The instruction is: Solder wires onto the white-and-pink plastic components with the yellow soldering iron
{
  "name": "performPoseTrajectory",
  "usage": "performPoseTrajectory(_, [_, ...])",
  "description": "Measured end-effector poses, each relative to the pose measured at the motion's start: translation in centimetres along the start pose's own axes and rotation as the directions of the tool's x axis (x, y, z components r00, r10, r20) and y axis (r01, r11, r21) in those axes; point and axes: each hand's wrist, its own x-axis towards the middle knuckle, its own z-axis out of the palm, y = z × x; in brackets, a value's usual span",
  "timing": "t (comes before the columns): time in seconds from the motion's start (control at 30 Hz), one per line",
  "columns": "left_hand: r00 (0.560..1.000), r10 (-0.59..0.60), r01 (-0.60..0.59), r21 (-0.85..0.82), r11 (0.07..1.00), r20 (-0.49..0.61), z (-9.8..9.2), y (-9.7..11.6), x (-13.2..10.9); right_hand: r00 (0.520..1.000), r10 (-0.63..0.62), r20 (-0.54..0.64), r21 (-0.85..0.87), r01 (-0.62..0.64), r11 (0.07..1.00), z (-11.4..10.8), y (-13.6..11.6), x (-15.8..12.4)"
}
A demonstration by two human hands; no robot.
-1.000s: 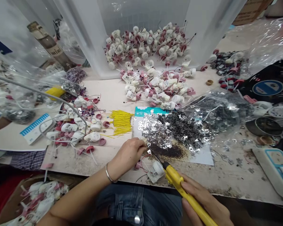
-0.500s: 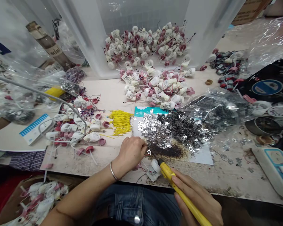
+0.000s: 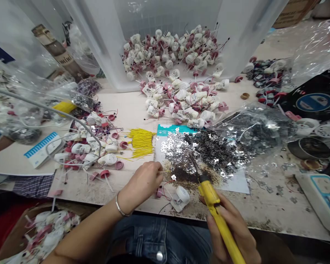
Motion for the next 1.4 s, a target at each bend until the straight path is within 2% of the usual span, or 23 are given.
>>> performPoseTrajectory(0.07, [0.998, 0.055, -0.058, -0.091, 0.994, -0.035, 0.0, 0.2, -0.8, 0.998, -0.065, -0.002, 0.006, 0.065, 0.998, 1.5, 0.2, 0.6])
performPoseTrajectory(0.13, [0.981, 0.184, -0.195, -0.224, 0.955, -0.068, 0.4, 0.9, -1.5, 0.996, -0.082, -0.029, 0.007, 0.082, 0.997, 2.8, 0.0, 1.3])
performPoseTrajectory(0.23, [0.919, 0.342, -0.394, -0.436, 0.809, -0.196, 1.3, 1.9, -2.1, 0.997, -0.069, -0.028, 0.065, 0.071, 0.995, 4.0, -0.5, 2.2])
performPoseTrajectory(0.3, [0.890, 0.321, -0.451, -0.516, 0.729, -0.324, 1.7, 2.0, -2.1, 0.999, -0.030, -0.028, 0.124, 0.034, 0.992, 3.9, -0.8, 2.4])
performPoseTrajectory(0.33, [0.881, 0.286, -0.458, -0.524, 0.718, -0.378, 1.8, 1.9, -2.1, 0.999, -0.031, -0.028, 0.128, 0.034, 0.991, 3.7, -0.8, 2.3])
performPoseTrajectory(0.43, [0.837, 0.263, -0.479, -0.413, 0.774, -0.479, 1.2, 0.7, -2.0, 0.987, -0.132, 0.088, 0.040, 0.129, 0.991, 3.0, -0.2, 2.0])
performPoseTrajectory(0.5, [0.781, 0.363, -0.535, -0.245, 0.808, -0.508, 0.4, -0.5, -2.4, 0.966, -0.189, 0.175, -0.003, 0.193, 0.981, 2.9, 0.3, 1.7])
performPoseTrajectory(0.53, [0.747, 0.440, -0.572, -0.145, 0.807, -0.499, 0.1, -1.1, -2.7, 0.966, -0.190, 0.177, -0.011, 0.195, 0.981, 2.9, 0.5, 1.6])
performPoseTrajectory(0.63, [0.655, 0.676, -0.679, 0.130, 0.723, -0.339, -0.6, -2.4, -3.7, 0.994, -0.098, 0.043, -0.055, 0.100, 0.993, 3.5, 0.8, 1.7])
performPoseTrajectory(0.7, [0.613, 0.761, -0.737, 0.193, 0.648, -0.211, -0.3, -2.6, -4.3, 0.998, 0.017, -0.056, -0.089, -0.022, 0.996, 3.9, 0.7, 1.9])
performPoseTrajectory(0.73, [0.605, 0.776, -0.758, 0.169, 0.630, -0.178, 0.0, -2.5, -4.4, 0.995, 0.053, -0.085, -0.099, -0.061, 0.993, 4.1, 0.7, 2.0])
performPoseTrajectory(0.77, [0.612, 0.771, -0.766, 0.107, 0.633, -0.176, 0.4, -2.3, -4.5, 0.993, 0.065, -0.101, -0.106, -0.076, 0.991, 4.3, 0.7, 2.1])
performPoseTrajectory(0.8, [0.640, 0.742, -0.755, 0.014, 0.655, -0.202, 1.0, -2.0, -4.5, 0.993, 0.056, -0.104, -0.109, -0.067, 0.992, 4.5, 0.8, 2.2])
performPoseTrajectory(0.87, [0.739, 0.617, -0.671, -0.212, 0.711, -0.270, 2.1, -1.3, -4.2, 0.996, -0.008, -0.088, -0.102, -0.001, 0.995, 4.8, 0.9, 2.3])
performPoseTrajectory(0.93, [0.844, 0.447, -0.535, -0.402, 0.743, -0.297, 3.2, -0.8, -3.9, 0.996, -0.061, -0.060, -0.086, 0.055, 0.995, 5.0, 1.0, 2.2])
performPoseTrajectory(1.0, [0.901, 0.333, -0.430, -0.487, 0.760, -0.277, 3.9, -0.6, -3.6, 0.997, -0.076, -0.026, -0.064, 0.074, 0.995, 5.1, 0.8, 2.0])
performPoseTrajectory(1.1, [0.923, 0.296, -0.380, -0.477, 0.792, -0.246, 4.2, -0.7, -3.4, 1.000, 0.011, 0.004, 0.065, -0.011, 0.998, 5.2, 0.2, 1.8])
performPoseTrajectory(1.2, [0.934, 0.281, -0.354, -0.469, 0.810, -0.220, 3.9, -0.6, -3.4, 0.995, 0.092, -0.045, 0.116, -0.086, 0.990, 5.6, -0.7, 1.6])
performPoseTrajectory(1.27, [0.947, 0.251, -0.320, -0.490, 0.811, -0.202, 3.7, -0.5, -3.5, 0.995, 0.049, -0.089, 0.082, -0.042, 0.996, 5.9, -1.1, 1.3])
performPoseTrajectory(1.33, [0.956, 0.231, -0.293, -0.508, 0.810, -0.183, 3.6, -0.4, -3.5, 0.999, -0.001, -0.054, 0.099, 0.007, 0.995, 5.9, -1.3, 1.0])
performPoseTrajectory(1.4, [0.961, 0.223, -0.275, -0.508, 0.817, -0.162, 3.6, -0.4, -3.7, 1.000, -0.005, 0.003, 0.134, 0.004, 0.991, 5.7, -1.4, 0.7])
